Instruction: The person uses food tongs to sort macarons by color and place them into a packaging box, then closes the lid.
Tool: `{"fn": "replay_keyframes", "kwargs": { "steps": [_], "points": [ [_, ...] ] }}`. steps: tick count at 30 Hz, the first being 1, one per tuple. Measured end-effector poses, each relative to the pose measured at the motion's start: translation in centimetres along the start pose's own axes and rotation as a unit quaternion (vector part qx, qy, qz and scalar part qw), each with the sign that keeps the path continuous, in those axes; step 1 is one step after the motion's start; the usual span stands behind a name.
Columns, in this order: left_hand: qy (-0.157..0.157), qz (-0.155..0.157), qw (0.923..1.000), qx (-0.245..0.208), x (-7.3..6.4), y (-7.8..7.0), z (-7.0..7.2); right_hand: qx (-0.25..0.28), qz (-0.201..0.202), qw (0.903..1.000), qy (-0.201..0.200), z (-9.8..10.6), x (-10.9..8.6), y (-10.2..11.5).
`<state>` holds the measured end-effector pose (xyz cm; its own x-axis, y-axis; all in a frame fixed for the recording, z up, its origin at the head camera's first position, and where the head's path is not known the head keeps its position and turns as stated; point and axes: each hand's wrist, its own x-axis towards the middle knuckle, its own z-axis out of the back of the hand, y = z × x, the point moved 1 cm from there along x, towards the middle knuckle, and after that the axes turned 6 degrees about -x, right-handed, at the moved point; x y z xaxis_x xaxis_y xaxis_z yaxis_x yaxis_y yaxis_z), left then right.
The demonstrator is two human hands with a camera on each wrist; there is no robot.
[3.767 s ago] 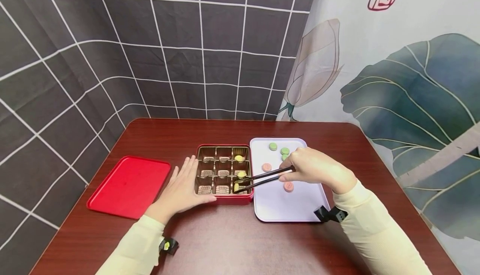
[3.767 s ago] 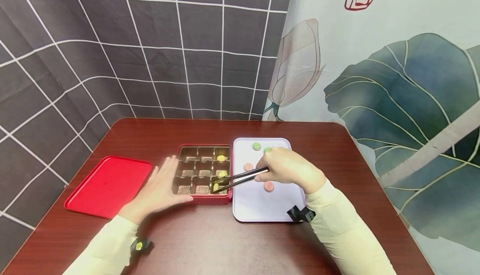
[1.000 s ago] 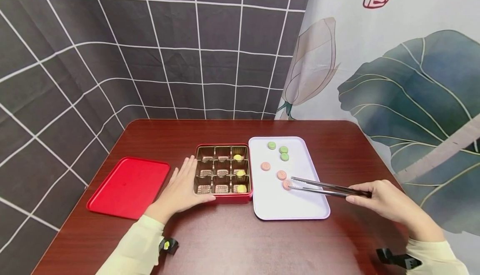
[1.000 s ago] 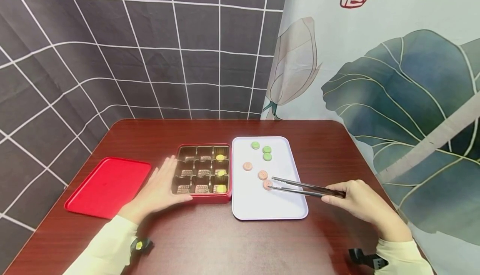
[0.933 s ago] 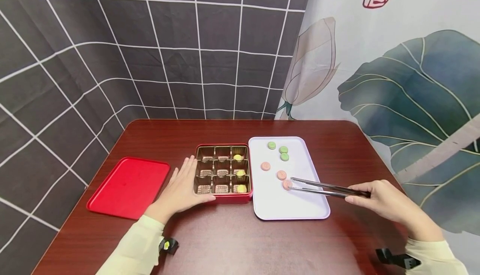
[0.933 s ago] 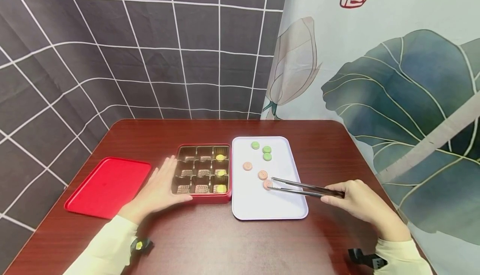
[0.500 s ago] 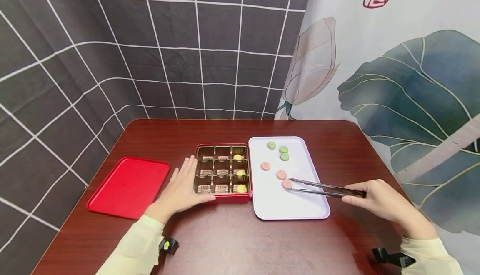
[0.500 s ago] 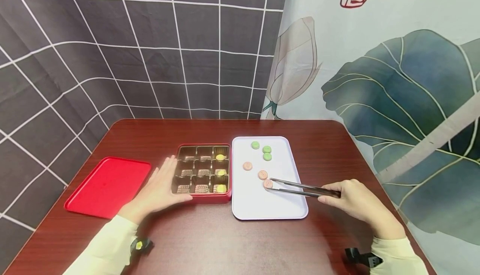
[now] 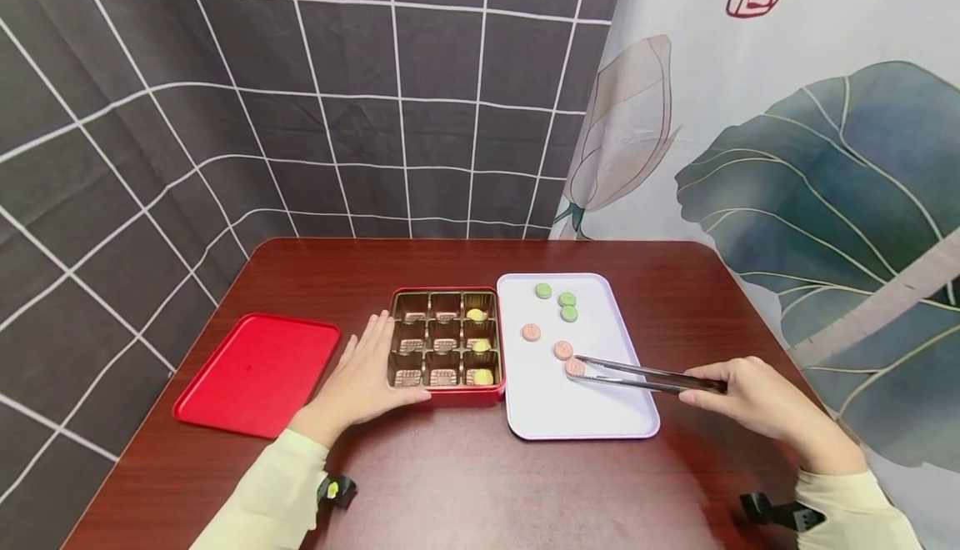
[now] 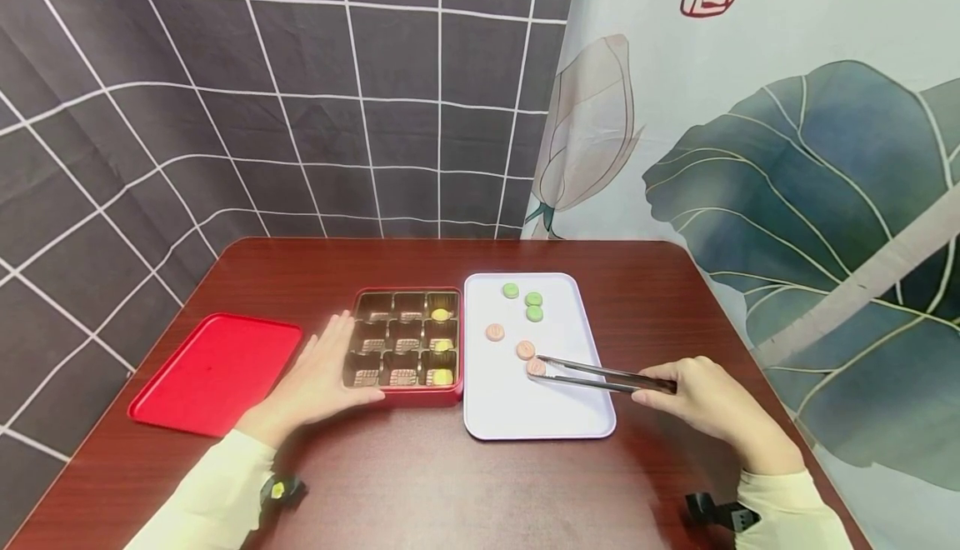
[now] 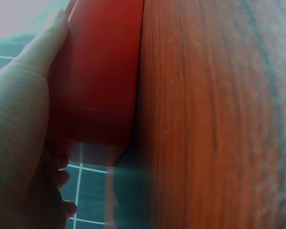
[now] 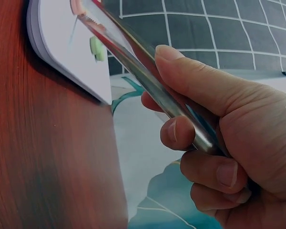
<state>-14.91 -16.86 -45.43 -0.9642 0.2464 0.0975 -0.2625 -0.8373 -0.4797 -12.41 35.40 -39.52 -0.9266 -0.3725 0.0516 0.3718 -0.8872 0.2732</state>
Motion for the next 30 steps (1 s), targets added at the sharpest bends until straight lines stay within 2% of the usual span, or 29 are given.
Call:
{"fn": "replay_keyframes", "kwargs": {
  "steps": [21,30],
  "points": [
    [-0.008,-0.007,0.9999,-0.003,0.09,0.04,-0.16,0.026,0.002,0.9994,0.023,-0.14,0.37,0.2],
    [-0.005,-0.004,1.0,-0.002,0.04,-0.14,0.09,0.032,0.006,0.9994,0.011,0.14,0.54,0.65]
  ]
}}
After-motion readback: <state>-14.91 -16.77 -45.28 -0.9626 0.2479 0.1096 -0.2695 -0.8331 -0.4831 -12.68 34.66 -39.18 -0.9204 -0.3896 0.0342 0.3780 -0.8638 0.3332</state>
